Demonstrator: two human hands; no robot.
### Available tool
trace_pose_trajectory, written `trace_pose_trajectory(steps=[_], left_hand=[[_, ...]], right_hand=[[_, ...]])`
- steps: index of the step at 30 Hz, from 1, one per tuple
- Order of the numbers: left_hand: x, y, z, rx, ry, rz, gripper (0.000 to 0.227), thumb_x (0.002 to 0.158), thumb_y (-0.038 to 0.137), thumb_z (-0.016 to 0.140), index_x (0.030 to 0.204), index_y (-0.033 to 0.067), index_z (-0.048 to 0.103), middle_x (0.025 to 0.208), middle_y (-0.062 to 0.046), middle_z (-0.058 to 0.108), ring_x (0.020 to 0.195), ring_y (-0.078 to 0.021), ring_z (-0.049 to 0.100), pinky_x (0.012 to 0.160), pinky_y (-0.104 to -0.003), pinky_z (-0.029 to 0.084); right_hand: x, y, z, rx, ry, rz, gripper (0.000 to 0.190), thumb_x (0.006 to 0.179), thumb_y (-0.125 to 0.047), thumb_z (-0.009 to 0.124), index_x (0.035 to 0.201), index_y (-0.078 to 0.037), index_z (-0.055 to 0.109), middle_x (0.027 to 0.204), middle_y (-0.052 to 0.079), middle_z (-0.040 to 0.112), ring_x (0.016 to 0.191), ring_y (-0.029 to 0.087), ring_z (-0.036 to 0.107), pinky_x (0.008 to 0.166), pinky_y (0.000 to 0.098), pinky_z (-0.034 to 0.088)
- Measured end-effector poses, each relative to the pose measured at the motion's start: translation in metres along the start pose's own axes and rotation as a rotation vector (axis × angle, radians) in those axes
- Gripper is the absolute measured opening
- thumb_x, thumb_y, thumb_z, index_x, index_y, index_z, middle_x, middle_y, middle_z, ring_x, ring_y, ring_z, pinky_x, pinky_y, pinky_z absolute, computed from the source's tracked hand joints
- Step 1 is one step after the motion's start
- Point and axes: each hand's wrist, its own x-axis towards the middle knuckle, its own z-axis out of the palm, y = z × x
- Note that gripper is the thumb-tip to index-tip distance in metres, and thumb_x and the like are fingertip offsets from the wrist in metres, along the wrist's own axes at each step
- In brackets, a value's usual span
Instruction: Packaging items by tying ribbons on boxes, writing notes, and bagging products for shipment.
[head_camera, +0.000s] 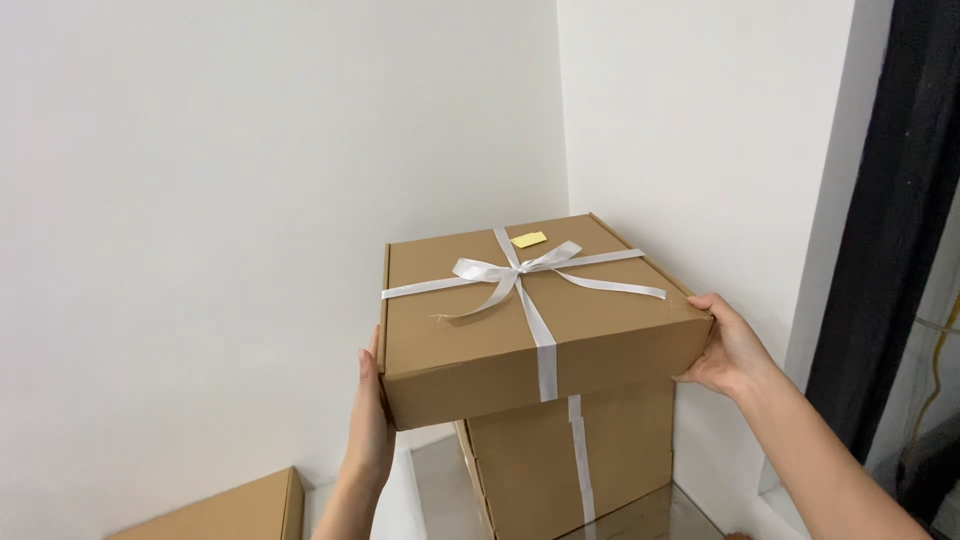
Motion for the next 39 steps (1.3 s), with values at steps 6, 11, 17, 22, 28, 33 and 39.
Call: trace_pose_trajectory(steps=[6, 11, 17, 22, 28, 33, 39], left_hand=[[0.038, -0.031, 0.032, 0.28, 0.006, -0.024, 0.106, 0.074, 0.046, 0.068, 0.168, 0.0328, 0.021, 0.167, 0.01, 0.036, 0.152, -0.0107, 0.04, 0.12, -0.039, 0.043], [0.062, -0.064, 0.051, 0.283, -0.095, 0.202, 0.112, 0.074, 0.029, 0.082, 0.167, 0.0223, 0.02, 0.163, 0.002, 0.044, 0.147, -0.0158, 0.049, 0.119, -0.038, 0.045], [0.076, -0.063, 0.072, 0.52, 0.069, 0.025, 0.123, 0.084, 0.037, 0.085, 0.173, 0.0244, 0.001, 0.176, -0.018, 0.025, 0.159, -0.0461, 0.026, 0.125, -0.067, 0.029], [0.09, -0.092, 0.057, 0.531, 0.073, 0.147, 0.116, 0.09, 0.036, 0.083, 0.173, 0.0127, 0.006, 0.173, -0.027, 0.026, 0.156, -0.0545, 0.025, 0.123, -0.07, 0.027], [0.023, -0.232, -0.027, 0.865, 0.322, 0.078, 0.069, 0.108, 0.043, 0.06, 0.167, 0.0174, 0.035, 0.175, -0.021, 0.012, 0.16, -0.0495, 0.01, 0.127, -0.066, 0.019], [-0.149, -0.38, -0.177, 1.173, 0.427, -0.402, 0.08, 0.103, 0.053, 0.063, 0.169, 0.0209, 0.03, 0.176, -0.023, 0.006, 0.161, -0.0491, 0.01, 0.125, -0.07, 0.026], [-0.312, -0.392, -0.286, 1.392, 0.684, -0.605, 0.081, 0.099, 0.062, 0.05, 0.164, 0.0191, 0.031, 0.178, -0.014, 0.005, 0.165, -0.0316, 0.001, 0.131, -0.053, 0.005]], right_hand=[[0.046, -0.015, 0.0, 0.019, -0.001, -0.087, 0.033, 0.092, -0.051, 0.061, 0.118, -0.031, 0.057, 0.117, -0.008, 0.057, 0.106, 0.013, 0.056, 0.087, 0.0382, 0.045], [0.089, 0.06, -0.02, 0.091, 0.001, -0.409, 0.054, 0.097, -0.022, 0.071, 0.142, -0.028, 0.041, 0.108, -0.006, 0.056, 0.073, 0.009, 0.05, 0.086, 0.0417, 0.057], [0.051, 0.096, 0.014, -0.898, -0.097, -0.635, 0.09, 0.1, -0.009, 0.06, 0.174, -0.023, 0.009, 0.175, 0.023, -0.016, 0.157, 0.055, -0.015, 0.123, 0.0757, 0.003], [0.055, 0.102, 0.007, -1.034, -0.033, -0.679, 0.082, 0.099, -0.009, 0.06, 0.172, -0.02, 0.022, 0.178, 0.023, -0.009, 0.158, 0.056, -0.005, 0.124, 0.0763, 0.008], [0.043, 0.175, -0.041, -1.106, -0.182, -0.345, 0.088, 0.098, -0.02, 0.065, 0.173, -0.025, 0.019, 0.179, 0.021, -0.006, 0.162, 0.05, 0.004, 0.128, 0.0709, 0.012], [0.041, 0.342, -0.156, -1.19, -0.282, -0.107, 0.068, 0.099, -0.022, 0.068, 0.163, -0.021, 0.045, 0.173, 0.019, 0.03, 0.159, 0.042, 0.027, 0.126, 0.0579, 0.027], [0.007, 0.487, -0.186, -1.544, -0.378, -0.578, 0.045, 0.101, -0.018, 0.051, 0.143, -0.019, 0.067, 0.172, 0.01, 0.044, 0.163, 0.032, 0.031, 0.132, 0.0572, 0.018]])
